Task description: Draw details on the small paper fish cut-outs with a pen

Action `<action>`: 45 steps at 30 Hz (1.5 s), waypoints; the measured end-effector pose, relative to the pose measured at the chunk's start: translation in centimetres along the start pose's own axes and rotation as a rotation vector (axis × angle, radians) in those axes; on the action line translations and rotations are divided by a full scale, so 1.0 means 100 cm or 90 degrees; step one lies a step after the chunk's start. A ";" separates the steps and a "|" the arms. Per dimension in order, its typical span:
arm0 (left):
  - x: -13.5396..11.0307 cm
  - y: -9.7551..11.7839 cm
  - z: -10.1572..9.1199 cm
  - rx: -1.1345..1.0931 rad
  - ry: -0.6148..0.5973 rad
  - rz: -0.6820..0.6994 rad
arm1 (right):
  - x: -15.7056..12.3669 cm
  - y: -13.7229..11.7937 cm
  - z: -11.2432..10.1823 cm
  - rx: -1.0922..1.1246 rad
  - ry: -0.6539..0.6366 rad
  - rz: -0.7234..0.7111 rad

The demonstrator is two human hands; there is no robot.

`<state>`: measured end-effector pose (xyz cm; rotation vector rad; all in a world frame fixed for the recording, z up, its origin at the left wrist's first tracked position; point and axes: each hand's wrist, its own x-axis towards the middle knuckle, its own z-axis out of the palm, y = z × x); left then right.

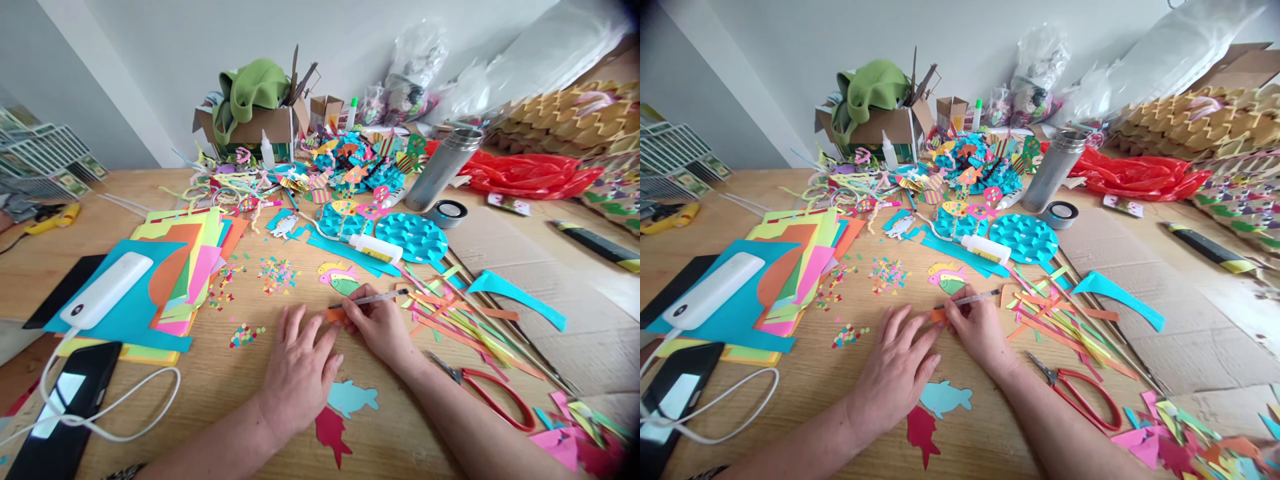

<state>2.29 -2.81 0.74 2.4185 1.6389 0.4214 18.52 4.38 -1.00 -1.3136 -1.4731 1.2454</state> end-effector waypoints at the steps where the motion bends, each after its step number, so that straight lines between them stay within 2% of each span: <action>1: 0.000 0.000 0.000 -0.002 -0.003 -0.001 | 0.000 0.000 0.000 0.001 -0.001 -0.001; 35: 0.001 0.000 -0.001 -0.004 0.003 0.000 | 0.000 -0.007 0.000 0.014 0.017 0.005; 45: 0.000 0.000 0.000 0.000 0.042 -0.007 | -0.001 -0.005 0.001 0.034 0.012 0.014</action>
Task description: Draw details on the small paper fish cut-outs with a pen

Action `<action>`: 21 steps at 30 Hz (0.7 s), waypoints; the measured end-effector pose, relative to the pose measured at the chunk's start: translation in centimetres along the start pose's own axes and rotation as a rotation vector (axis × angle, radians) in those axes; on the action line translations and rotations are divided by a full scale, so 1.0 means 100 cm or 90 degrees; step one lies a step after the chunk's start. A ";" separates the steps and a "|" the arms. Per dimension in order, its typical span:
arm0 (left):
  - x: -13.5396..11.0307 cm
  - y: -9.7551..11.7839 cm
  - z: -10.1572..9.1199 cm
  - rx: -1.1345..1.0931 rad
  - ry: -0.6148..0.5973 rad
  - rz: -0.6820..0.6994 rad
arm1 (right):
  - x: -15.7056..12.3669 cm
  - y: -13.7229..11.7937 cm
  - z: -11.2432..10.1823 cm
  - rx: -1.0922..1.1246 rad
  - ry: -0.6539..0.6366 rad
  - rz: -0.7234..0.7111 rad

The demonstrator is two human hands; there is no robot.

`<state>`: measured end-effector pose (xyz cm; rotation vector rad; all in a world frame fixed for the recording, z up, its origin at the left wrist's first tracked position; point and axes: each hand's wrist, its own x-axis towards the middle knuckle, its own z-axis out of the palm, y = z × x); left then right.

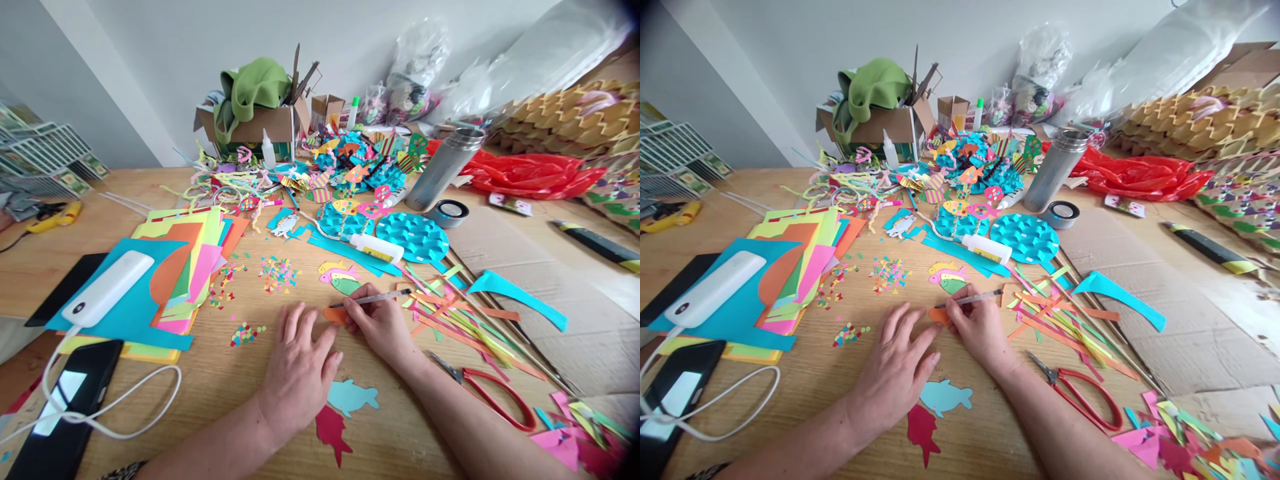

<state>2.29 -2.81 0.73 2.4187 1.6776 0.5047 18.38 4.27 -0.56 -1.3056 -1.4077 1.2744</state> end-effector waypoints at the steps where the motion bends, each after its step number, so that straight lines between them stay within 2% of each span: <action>1: 0.000 0.000 0.000 0.001 0.006 -0.003 | 0.000 0.000 0.000 0.000 0.001 0.001; 10: 0.000 0.000 -0.001 -0.010 -0.014 0.013 | 0.001 0.003 0.000 0.002 -0.007 0.004; 21: 0.000 -0.001 0.000 0.000 -0.003 0.023 | 0.001 0.000 0.000 -0.023 -0.001 -0.003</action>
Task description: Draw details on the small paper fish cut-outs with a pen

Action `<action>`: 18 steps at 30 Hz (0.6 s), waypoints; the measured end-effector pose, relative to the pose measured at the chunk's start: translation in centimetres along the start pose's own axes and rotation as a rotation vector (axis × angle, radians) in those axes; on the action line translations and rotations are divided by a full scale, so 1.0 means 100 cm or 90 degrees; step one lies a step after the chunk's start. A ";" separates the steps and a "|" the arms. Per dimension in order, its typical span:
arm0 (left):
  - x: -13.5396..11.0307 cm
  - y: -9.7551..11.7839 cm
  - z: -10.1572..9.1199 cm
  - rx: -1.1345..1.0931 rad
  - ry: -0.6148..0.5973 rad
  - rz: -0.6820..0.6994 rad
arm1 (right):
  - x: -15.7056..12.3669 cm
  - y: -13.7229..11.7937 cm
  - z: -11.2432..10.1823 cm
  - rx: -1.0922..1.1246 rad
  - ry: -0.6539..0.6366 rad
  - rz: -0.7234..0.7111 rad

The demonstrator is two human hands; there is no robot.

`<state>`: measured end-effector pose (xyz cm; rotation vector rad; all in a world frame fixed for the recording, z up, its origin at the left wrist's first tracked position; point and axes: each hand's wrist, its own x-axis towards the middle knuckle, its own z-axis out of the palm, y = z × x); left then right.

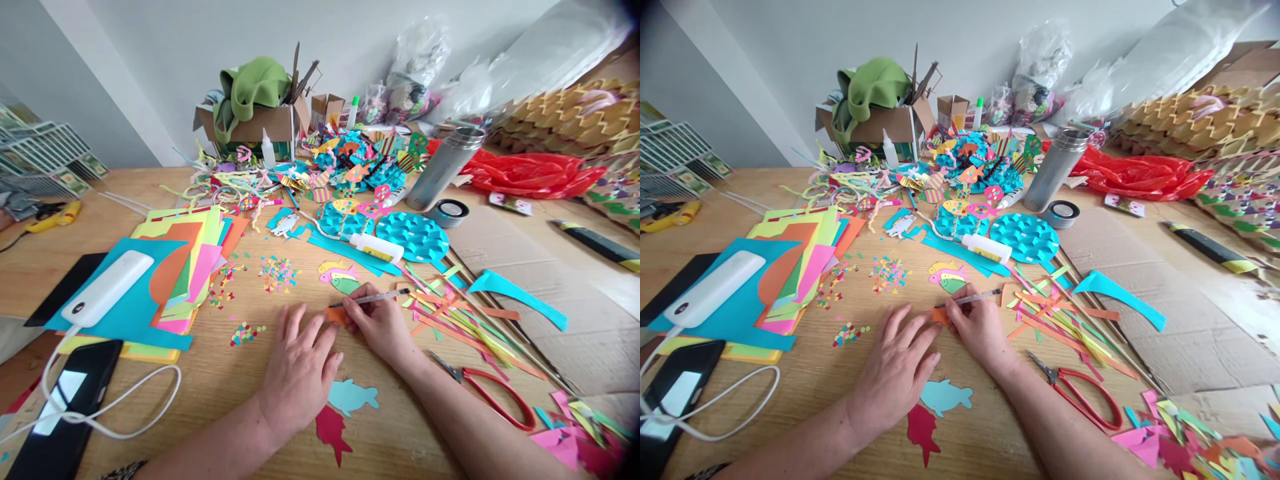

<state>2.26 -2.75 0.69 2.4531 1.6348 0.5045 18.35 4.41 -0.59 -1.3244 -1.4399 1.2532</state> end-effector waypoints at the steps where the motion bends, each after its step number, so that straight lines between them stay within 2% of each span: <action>1: 0.000 0.000 0.000 0.003 -0.002 0.000 | 0.000 0.000 0.000 -0.001 0.000 0.002; 9: 0.000 0.001 -0.001 -0.015 -0.031 -0.012 | 0.000 0.002 0.000 0.009 0.001 -0.004; 18: 0.000 0.001 -0.001 -0.012 -0.023 -0.006 | -0.001 0.002 -0.001 0.008 0.000 -0.007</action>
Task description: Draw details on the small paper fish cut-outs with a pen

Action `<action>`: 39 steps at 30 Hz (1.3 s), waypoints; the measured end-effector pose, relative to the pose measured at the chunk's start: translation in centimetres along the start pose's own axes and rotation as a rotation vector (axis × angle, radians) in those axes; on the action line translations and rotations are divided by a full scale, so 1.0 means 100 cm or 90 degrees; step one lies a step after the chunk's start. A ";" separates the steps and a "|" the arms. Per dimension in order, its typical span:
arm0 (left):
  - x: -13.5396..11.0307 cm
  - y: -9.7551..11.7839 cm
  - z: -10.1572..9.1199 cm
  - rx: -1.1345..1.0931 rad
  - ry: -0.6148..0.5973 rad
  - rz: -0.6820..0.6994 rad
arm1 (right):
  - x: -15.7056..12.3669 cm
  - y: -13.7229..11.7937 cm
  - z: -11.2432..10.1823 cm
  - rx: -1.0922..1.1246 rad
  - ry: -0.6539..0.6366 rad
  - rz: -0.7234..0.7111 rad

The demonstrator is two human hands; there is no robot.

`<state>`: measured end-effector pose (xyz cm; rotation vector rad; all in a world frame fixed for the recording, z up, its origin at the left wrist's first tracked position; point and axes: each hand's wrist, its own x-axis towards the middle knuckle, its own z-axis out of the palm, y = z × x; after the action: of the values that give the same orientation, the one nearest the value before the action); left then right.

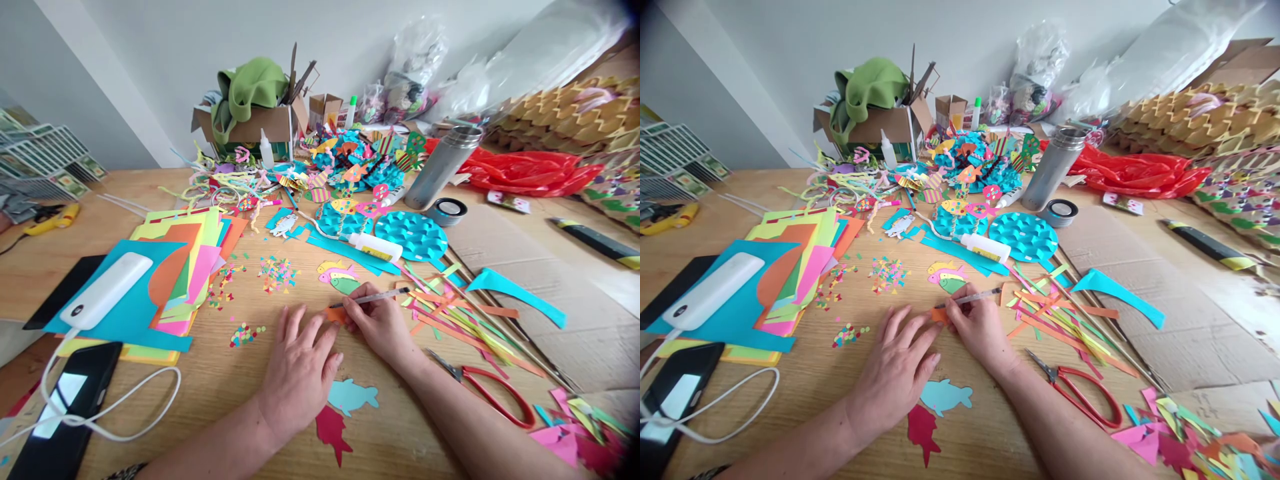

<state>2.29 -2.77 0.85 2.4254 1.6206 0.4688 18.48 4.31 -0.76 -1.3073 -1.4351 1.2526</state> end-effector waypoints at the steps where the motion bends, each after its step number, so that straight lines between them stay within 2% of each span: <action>1: 0.000 0.000 0.000 0.002 -0.002 -0.001 | 0.000 0.000 0.000 -0.001 -0.001 -0.001; 13: 0.000 0.000 0.002 0.000 -0.011 -0.005 | -0.002 -0.002 0.001 0.022 0.020 -0.017; 18: -0.001 0.000 0.002 0.000 -0.016 -0.006 | -0.001 -0.001 0.001 -0.045 0.049 -0.061; 39: 0.000 0.000 0.001 0.011 -0.014 -0.007 | -0.001 0.001 0.001 -0.046 0.027 -0.031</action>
<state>2.33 -2.80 0.72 2.4239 1.6346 0.4267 18.39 4.20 -0.85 -1.3316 -1.4860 1.1439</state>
